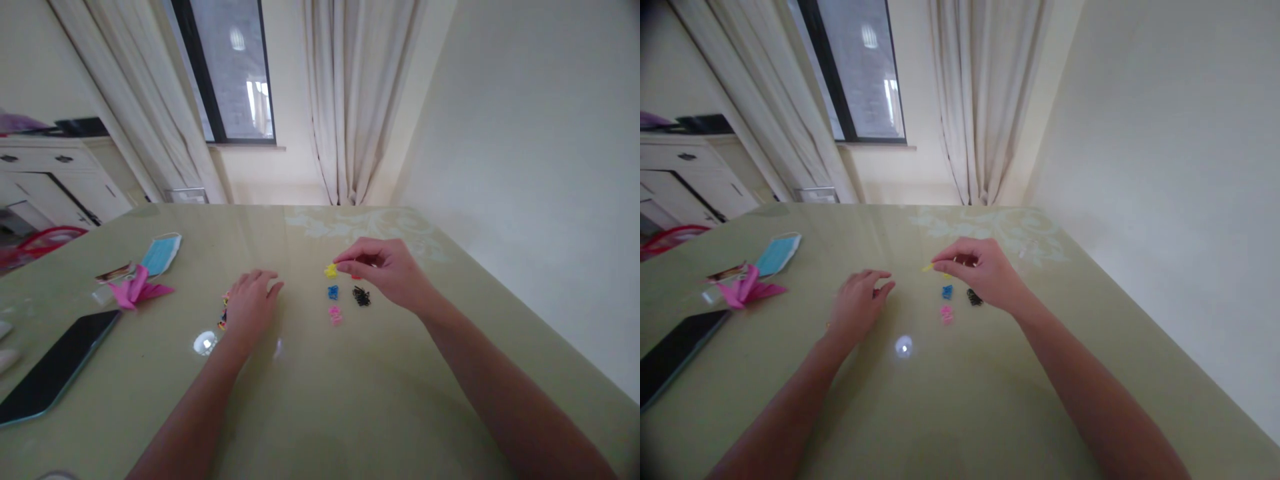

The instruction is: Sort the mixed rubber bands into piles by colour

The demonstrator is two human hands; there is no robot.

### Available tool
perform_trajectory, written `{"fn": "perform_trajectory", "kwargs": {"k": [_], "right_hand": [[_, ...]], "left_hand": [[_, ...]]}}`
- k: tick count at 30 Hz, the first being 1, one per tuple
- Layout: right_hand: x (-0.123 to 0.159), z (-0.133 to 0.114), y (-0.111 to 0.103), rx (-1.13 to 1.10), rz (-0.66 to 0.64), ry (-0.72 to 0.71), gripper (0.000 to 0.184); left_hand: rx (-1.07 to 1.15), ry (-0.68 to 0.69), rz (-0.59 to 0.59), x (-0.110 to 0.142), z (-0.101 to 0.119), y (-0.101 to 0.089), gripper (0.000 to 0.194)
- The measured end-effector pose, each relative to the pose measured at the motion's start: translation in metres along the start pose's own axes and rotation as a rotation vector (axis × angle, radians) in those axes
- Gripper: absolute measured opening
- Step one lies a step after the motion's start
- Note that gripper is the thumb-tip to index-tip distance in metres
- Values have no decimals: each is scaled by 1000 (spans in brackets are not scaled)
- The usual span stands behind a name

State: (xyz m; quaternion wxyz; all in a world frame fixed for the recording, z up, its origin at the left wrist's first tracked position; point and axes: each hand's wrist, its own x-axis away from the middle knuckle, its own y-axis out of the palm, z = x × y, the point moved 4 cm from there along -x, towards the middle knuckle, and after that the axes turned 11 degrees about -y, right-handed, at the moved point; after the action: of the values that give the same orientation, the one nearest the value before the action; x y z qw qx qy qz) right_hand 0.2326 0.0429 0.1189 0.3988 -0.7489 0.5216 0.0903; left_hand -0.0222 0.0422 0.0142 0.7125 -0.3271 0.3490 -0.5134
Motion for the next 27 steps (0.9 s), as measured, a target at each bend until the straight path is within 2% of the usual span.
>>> {"fn": "perform_trajectory", "kwargs": {"k": [1,3,6,9,11,15,18,21,27], "right_hand": [[0,-2,-4,-18,17,5,19],[0,-6,-9,-37,42,3,21],[0,-10,-11,-34,60,-2,24],[-4,-8,-9,-26,60,-11,26],[-9,2,-6,22,43,-20,25],[-20,45,8,282,-10,-38,17],[-21,85,24,483,-144,15,17],[-14,112,38,642,-296,75,23],[-2,124,48,730,-381,125,25]], "left_hand": [[-186,-12,46,-1,-5,-2,33],[-435,-38,42,-1,-13,-1,35],[-553,-60,-25,-1,-20,3,35],[-557,-53,-43,-3,-19,4,35],[-548,-51,-42,-4,-17,3,34],[-515,-37,-26,-3,-13,1,33],[-483,-37,-14,-3,-12,0,33],[-445,-42,-10,-4,-11,-1,35],[-371,-48,29,-5,-11,-4,30]]}}
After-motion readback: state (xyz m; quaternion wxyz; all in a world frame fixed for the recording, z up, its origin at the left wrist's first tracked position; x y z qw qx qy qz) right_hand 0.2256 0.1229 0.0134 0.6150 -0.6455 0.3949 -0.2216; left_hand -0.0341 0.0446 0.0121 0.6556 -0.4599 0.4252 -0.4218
